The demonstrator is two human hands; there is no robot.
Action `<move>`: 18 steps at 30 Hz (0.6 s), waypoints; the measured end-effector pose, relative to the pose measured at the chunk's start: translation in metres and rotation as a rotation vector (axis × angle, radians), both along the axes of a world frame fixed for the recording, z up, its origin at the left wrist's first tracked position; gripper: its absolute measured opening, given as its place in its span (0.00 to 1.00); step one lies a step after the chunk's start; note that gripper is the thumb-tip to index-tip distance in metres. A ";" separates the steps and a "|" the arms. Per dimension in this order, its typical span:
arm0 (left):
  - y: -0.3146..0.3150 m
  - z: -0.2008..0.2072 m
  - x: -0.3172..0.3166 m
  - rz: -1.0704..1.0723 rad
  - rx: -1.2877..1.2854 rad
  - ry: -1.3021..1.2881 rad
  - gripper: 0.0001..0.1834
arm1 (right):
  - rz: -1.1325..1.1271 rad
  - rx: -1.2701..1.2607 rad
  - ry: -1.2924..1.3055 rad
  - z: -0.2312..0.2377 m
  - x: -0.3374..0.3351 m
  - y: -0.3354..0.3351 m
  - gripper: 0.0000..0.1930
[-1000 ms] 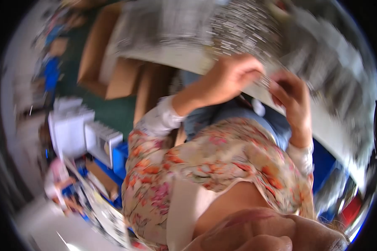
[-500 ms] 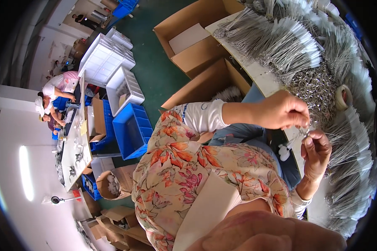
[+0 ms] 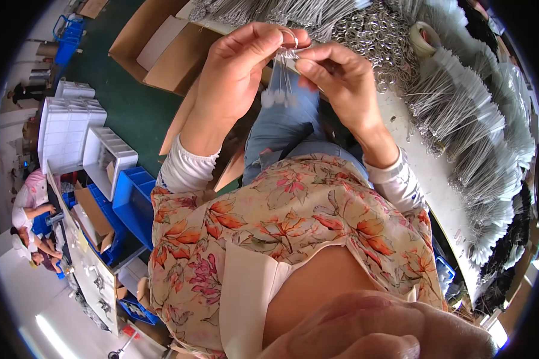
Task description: Assembling small white brushes onto metal rings at a factory workstation.
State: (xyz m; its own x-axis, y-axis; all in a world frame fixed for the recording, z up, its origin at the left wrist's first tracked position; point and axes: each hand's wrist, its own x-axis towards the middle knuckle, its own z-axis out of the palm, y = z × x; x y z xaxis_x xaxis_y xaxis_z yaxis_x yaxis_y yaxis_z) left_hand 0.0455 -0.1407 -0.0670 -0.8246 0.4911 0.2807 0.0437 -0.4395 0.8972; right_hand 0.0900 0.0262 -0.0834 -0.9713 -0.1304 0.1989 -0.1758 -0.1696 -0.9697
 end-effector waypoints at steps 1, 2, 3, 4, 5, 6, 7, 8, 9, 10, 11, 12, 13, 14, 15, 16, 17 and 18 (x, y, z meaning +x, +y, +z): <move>-0.002 -0.003 0.000 0.011 0.085 -0.063 0.11 | -0.021 -0.070 0.037 -0.012 -0.009 -0.009 0.06; -0.004 -0.005 0.001 0.048 0.093 -0.096 0.11 | -0.039 -0.140 0.072 -0.020 -0.015 -0.015 0.07; -0.011 -0.007 -0.001 0.074 0.097 -0.101 0.11 | -0.014 -0.138 0.064 -0.025 -0.019 -0.021 0.07; -0.019 -0.009 -0.005 0.108 0.049 -0.061 0.10 | -0.040 -0.004 0.064 -0.028 -0.023 -0.024 0.09; -0.027 -0.011 -0.008 0.142 -0.001 -0.024 0.10 | -0.065 0.129 0.065 -0.034 -0.025 -0.027 0.10; -0.035 -0.012 -0.010 0.207 -0.055 0.012 0.11 | -0.064 0.131 0.110 -0.046 -0.028 -0.029 0.12; -0.048 -0.014 -0.011 0.247 -0.054 -0.008 0.11 | 0.003 0.154 -0.081 -0.038 -0.020 -0.030 0.10; -0.060 -0.018 -0.012 0.302 -0.106 -0.084 0.11 | 0.019 0.201 -0.090 -0.047 -0.019 -0.029 0.10; -0.069 -0.023 -0.013 0.345 -0.151 -0.163 0.11 | 0.025 0.253 -0.099 -0.056 -0.017 -0.023 0.10; -0.083 -0.035 -0.017 0.286 -0.157 -0.109 0.10 | 0.062 0.262 -0.121 -0.063 -0.012 -0.017 0.10; -0.093 -0.045 -0.019 0.283 -0.283 -0.098 0.11 | 0.053 0.242 -0.211 -0.069 -0.008 -0.011 0.09; -0.099 -0.065 -0.029 0.260 -0.403 0.020 0.11 | 0.027 0.232 -0.303 -0.075 -0.002 -0.003 0.09; -0.105 -0.092 -0.039 0.233 -0.523 0.134 0.11 | 0.045 0.252 -0.333 -0.081 0.006 0.002 0.09; -0.108 -0.109 -0.039 0.261 -0.673 0.147 0.11 | 0.026 0.258 -0.405 -0.086 0.011 0.005 0.09; -0.107 -0.133 -0.039 0.285 -0.839 0.148 0.10 | -0.010 0.268 -0.472 -0.093 0.015 0.008 0.08; -0.111 -0.172 -0.039 0.249 -0.901 0.135 0.08 | 0.012 0.269 -0.543 -0.101 0.020 0.006 0.08; -0.116 -0.207 -0.034 0.227 -0.993 0.219 0.05 | 0.031 0.274 -0.555 -0.105 0.023 0.005 0.08; -0.118 -0.241 -0.032 0.154 -1.109 0.366 0.05 | 0.054 0.283 -0.625 -0.108 0.025 0.004 0.08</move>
State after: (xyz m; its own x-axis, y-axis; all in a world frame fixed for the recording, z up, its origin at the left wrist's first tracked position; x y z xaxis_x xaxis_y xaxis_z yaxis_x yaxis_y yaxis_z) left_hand 0.0134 -0.2590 -0.3084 -0.8552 0.5182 -0.0049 0.3629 0.6055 0.7083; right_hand 0.1152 0.0306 -0.1913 -0.8834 -0.1461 -0.4453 0.4323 0.1126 -0.8947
